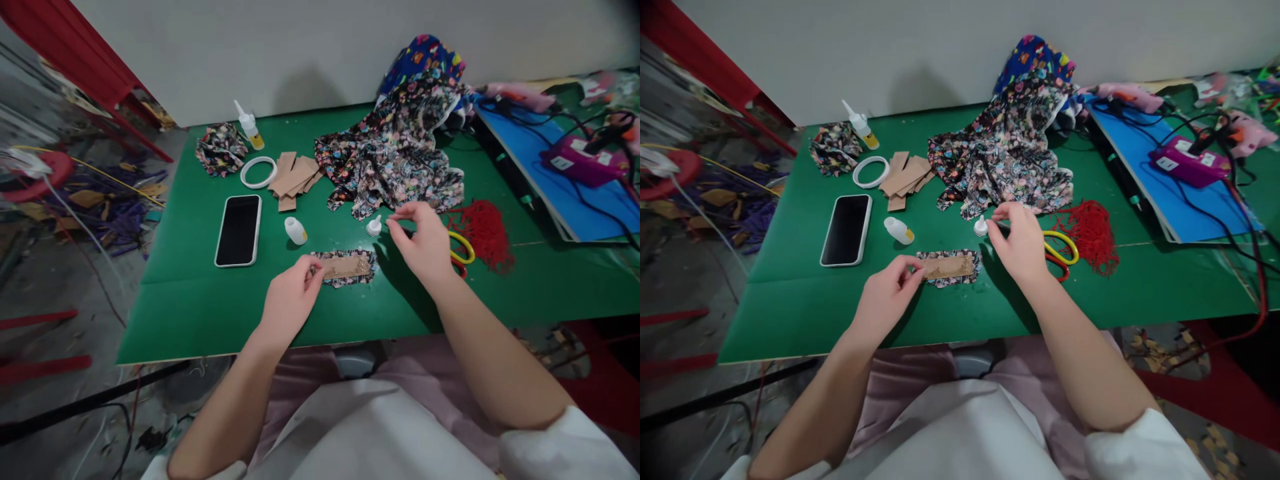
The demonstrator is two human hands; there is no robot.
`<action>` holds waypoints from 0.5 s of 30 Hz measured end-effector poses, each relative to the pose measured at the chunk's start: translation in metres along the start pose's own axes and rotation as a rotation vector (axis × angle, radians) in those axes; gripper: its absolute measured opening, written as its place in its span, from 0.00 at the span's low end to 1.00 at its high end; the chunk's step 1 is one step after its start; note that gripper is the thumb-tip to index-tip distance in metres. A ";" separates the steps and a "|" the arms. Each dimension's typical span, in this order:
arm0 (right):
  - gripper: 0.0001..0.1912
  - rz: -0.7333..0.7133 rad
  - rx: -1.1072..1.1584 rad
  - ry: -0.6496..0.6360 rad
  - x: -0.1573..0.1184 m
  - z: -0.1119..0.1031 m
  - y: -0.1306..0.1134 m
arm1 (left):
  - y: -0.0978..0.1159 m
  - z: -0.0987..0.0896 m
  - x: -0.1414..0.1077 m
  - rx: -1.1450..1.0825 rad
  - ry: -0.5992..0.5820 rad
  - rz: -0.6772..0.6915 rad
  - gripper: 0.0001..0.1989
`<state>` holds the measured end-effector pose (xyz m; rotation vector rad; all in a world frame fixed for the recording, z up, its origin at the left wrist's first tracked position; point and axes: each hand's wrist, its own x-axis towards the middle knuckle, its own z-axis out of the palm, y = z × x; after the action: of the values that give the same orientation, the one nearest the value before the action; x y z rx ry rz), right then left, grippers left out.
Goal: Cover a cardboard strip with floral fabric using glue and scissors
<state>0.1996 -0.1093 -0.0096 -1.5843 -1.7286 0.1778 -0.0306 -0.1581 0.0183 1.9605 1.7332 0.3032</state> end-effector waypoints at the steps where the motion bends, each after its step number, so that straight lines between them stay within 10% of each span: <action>1: 0.08 -0.002 -0.020 0.030 -0.001 -0.004 -0.003 | -0.004 -0.002 -0.004 0.004 0.025 -0.035 0.09; 9: 0.08 -0.140 -0.020 -0.265 -0.010 -0.018 -0.014 | -0.055 -0.013 -0.029 0.257 0.218 -0.256 0.16; 15: 0.09 -0.171 -0.063 -0.319 -0.010 -0.017 0.000 | -0.070 -0.004 -0.044 0.468 0.384 -0.104 0.18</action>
<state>0.2095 -0.1243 -0.0026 -1.5051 -2.1241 0.3072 -0.1000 -0.1956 -0.0061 2.2301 2.3135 0.2669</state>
